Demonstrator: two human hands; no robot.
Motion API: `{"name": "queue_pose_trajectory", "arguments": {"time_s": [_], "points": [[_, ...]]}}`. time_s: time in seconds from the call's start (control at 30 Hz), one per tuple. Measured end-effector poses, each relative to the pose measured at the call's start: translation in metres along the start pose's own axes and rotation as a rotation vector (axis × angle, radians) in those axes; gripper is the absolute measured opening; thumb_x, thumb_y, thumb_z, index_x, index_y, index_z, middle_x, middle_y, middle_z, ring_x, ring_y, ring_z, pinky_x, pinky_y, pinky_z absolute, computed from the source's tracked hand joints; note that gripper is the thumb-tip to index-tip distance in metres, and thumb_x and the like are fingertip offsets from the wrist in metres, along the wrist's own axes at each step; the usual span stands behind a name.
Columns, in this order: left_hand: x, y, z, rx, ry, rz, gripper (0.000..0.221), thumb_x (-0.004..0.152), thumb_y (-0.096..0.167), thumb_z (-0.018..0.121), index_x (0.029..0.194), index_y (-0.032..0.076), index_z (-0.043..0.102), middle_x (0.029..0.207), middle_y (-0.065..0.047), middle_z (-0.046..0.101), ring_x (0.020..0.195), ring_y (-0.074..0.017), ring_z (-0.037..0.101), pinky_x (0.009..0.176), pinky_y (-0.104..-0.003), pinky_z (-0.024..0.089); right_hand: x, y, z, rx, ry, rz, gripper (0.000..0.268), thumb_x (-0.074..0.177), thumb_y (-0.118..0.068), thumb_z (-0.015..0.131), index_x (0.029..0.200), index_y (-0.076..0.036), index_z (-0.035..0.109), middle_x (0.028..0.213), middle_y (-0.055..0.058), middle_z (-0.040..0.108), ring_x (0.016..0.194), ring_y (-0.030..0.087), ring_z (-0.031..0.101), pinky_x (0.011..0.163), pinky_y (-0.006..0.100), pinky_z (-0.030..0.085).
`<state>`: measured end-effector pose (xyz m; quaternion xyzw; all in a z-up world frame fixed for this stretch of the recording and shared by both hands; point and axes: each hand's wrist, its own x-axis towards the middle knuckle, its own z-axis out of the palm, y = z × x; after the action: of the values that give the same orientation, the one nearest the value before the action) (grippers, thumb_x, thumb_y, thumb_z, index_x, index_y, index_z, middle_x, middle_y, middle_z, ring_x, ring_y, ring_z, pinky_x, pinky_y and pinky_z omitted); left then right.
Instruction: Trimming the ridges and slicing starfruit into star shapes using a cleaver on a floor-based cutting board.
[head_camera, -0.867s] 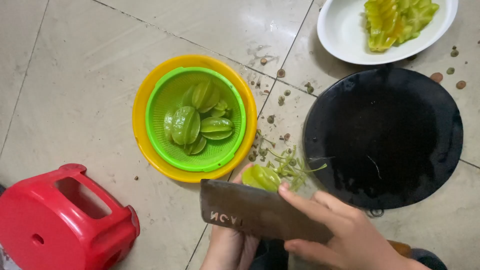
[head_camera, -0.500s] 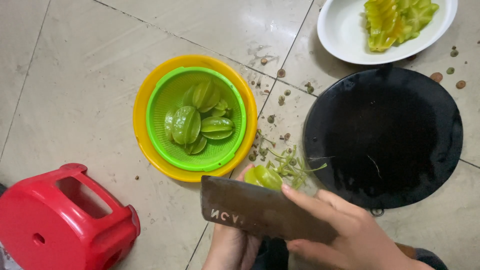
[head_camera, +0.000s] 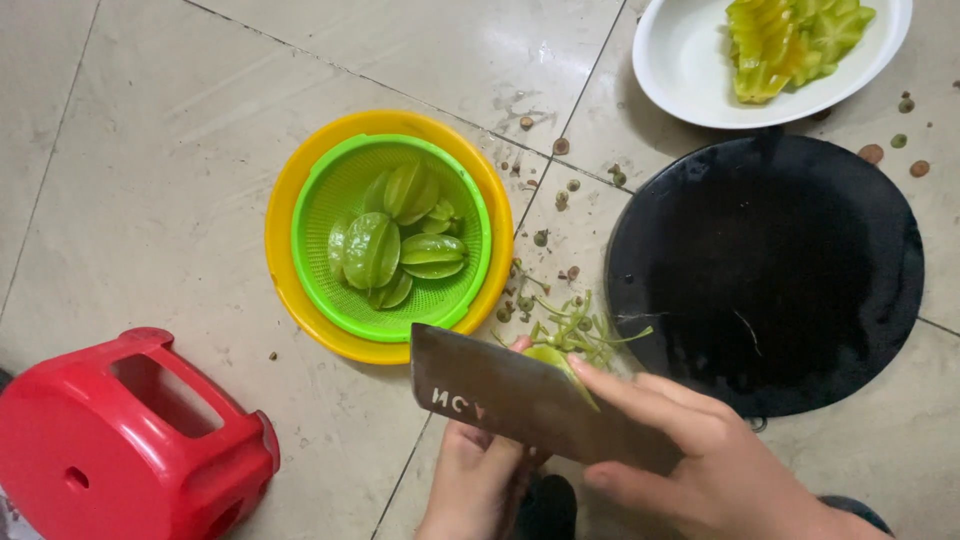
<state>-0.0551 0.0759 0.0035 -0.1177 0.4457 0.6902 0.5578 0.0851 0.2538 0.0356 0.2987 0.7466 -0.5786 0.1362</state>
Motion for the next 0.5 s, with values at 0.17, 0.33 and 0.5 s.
{"name": "queue_pose_trajectory", "arguments": {"time_s": [0.17, 0.33, 0.5], "points": [[0.002, -0.003, -0.009, 0.318, -0.013, 0.148, 0.054, 0.091, 0.001, 0.068, 0.144, -0.004, 0.057, 0.166, -0.011, 0.052, 0.126, -0.0204, 0.068, 0.097, -0.03, 0.058, 0.003, -0.006, -0.006, 0.05, -0.072, 0.121, 0.081, 0.076, -0.028, 0.092, 0.152, -0.037, 0.065, 0.116, -0.012, 0.089, 0.094, 0.003, 0.085, 0.082, 0.024, 0.065], [-0.006, 0.0, 0.007, 0.257, 0.077, 0.063, 0.048, 0.092, -0.009, 0.067, 0.139, -0.004, 0.066, 0.136, -0.019, 0.077, 0.104, -0.0161, 0.073, 0.081, -0.024, 0.056, 0.01, -0.024, -0.017, 0.118, -0.169, 0.323, 0.082, 0.081, -0.021, 0.084, 0.156, -0.043, 0.06, 0.139, -0.016, 0.084, 0.106, 0.002, 0.087, 0.088, 0.026, 0.07], [-0.002, 0.001, 0.01, 0.21, -0.107, 0.074, 0.048, 0.099, 0.0, 0.059, 0.146, -0.006, 0.054, 0.138, -0.024, 0.07, 0.121, -0.0251, 0.07, 0.102, -0.036, 0.058, 0.015, -0.006, -0.024, 0.456, -0.094, 0.303, 0.077, 0.091, -0.009, 0.066, 0.162, -0.034, 0.053, 0.118, 0.003, 0.069, 0.092, 0.016, 0.064, 0.075, 0.034, 0.05]]}}
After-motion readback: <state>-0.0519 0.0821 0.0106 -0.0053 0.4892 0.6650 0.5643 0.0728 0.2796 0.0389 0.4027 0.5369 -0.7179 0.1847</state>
